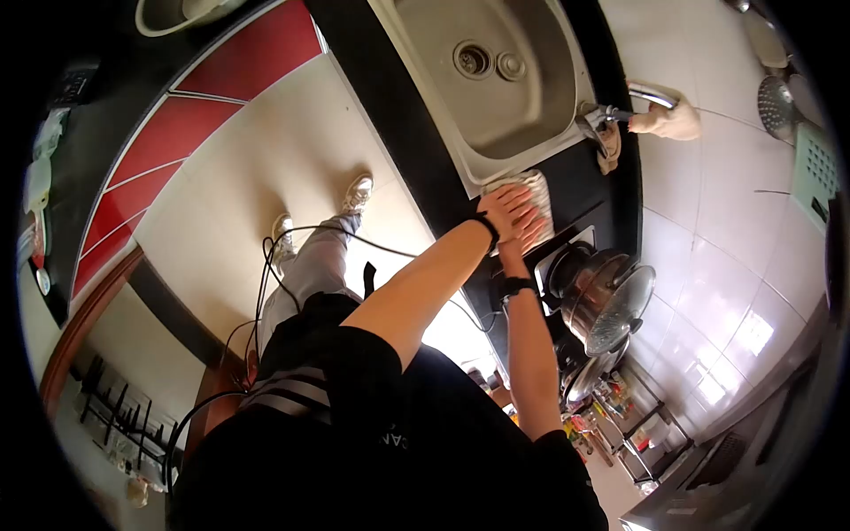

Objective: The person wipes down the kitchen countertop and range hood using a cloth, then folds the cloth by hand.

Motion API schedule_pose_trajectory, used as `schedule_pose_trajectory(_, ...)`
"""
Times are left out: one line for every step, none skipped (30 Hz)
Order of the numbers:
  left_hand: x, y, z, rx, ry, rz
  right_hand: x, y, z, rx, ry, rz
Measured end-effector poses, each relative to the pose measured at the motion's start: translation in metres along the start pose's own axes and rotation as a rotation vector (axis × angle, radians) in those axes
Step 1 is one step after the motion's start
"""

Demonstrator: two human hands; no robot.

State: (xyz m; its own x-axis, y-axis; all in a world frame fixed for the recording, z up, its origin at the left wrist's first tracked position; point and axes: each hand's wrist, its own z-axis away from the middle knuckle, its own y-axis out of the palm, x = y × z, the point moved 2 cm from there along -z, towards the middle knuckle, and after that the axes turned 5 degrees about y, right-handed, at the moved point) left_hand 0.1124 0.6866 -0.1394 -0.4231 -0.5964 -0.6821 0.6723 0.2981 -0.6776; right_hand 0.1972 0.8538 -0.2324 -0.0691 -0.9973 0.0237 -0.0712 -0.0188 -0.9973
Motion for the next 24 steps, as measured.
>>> schedule_pose_trajectory(0.004, 0.007, 0.008, 0.012, -0.001, 0.018, 0.014, -0.009, 0.008, 0.02, 0.012, -0.023)
schedule_pose_trajectory(0.008, 0.014, 0.017, -0.016, 0.013, -0.007, 0.026, -0.014, 0.017, 0.068, 0.04, -0.028)
schedule_pose_trajectory(0.013, 0.022, 0.025, -0.006, 0.031, -0.047, 0.038, -0.019, 0.026, 0.116, 0.068, -0.033)
schedule_pose_trajectory(0.013, 0.017, 0.04, 0.016, 0.02, -0.042, 0.05, -0.026, 0.033, 0.114, 0.036, -0.03)
schedule_pose_trajectory(0.012, 0.012, 0.055, 0.043, 0.008, -0.038, 0.06, -0.031, 0.04, 0.115, 0.007, -0.029)
schedule_pose_trajectory(0.012, 0.011, 0.067, 0.048, 0.008, -0.037, 0.071, -0.036, 0.047, 0.114, 0.031, -0.057)
schedule_pose_trajectory(0.013, 0.011, 0.077, 0.054, 0.007, -0.036, 0.082, -0.039, 0.053, 0.114, 0.056, -0.085)
schedule_pose_trajectory(0.015, 0.011, 0.087, 0.06, 0.009, -0.038, 0.092, -0.043, 0.058, 0.11, 0.082, -0.114)
schedule_pose_trajectory(0.018, 0.012, 0.098, 0.051, 0.012, -0.05, 0.101, -0.046, 0.065, 0.136, 0.107, -0.128)
schedule_pose_trajectory(0.021, 0.014, 0.109, 0.045, 0.016, -0.062, 0.109, -0.048, 0.072, 0.161, 0.134, -0.143)
schedule_pose_trajectory(0.024, 0.016, 0.119, 0.037, 0.023, -0.076, 0.118, -0.05, 0.079, 0.185, 0.162, -0.156)
schedule_pose_trajectory(0.029, 0.026, 0.123, 0.022, 0.031, -0.067, 0.124, -0.05, 0.084, 0.23, 0.201, -0.149)
schedule_pose_trajectory(0.033, 0.03, 0.131, 0.022, 0.051, -0.076, 0.135, -0.057, 0.089, 0.238, 0.182, -0.153)
schedule_pose_trajectory(0.037, 0.034, 0.14, 0.02, 0.071, -0.087, 0.146, -0.066, 0.096, 0.244, 0.16, -0.158)
schedule_pose_trajectory(0.04, 0.034, 0.15, 0.017, 0.088, -0.101, 0.159, -0.077, 0.102, 0.248, 0.137, -0.166)
schedule_pose_trajectory(0.035, 0.018, 0.166, 0.069, 0.093, -0.158, 0.172, -0.089, 0.107, 0.227, 0.117, -0.185)
schedule_pose_trajectory(0.037, 0.02, 0.176, 0.082, 0.115, -0.171, 0.183, -0.101, 0.109, 0.28, 0.159, -0.127)
schedule_pose_trajectory(0.044, 0.03, 0.184, 0.095, 0.131, -0.185, 0.191, -0.111, 0.109, 0.335, 0.196, -0.072)
schedule_pose_trajectory(0.047, 0.03, 0.197, 0.132, 0.117, -0.14, 0.196, -0.115, 0.11, 0.392, 0.23, -0.022)
schedule_pose_trajectory(0.049, 0.029, 0.212, 0.168, 0.101, -0.095, 0.2, -0.114, 0.111, 0.324, 0.259, 0.031)
schedule_pose_trajectory(0.051, 0.02, 0.234, 0.226, 0.056, 0.008, 0.2, -0.104, 0.112, 0.257, 0.29, 0.076)
schedule_pose_trajectory(0.057, 0.008, 0.261, 0.272, 0.011, 0.161, 0.199, -0.092, 0.112, 0.245, 0.277, 0.196)
schedule_pose_trajectory(0.066, -0.003, 0.288, 0.311, -0.034, 0.313, 0.194, -0.075, 0.111, 0.227, 0.269, 0.314)
schedule_pose_trajectory(0.077, -0.008, 0.315, 0.282, 0.014, 0.277, 0.171, -0.047, 0.112, 0.182, 0.232, 0.392)
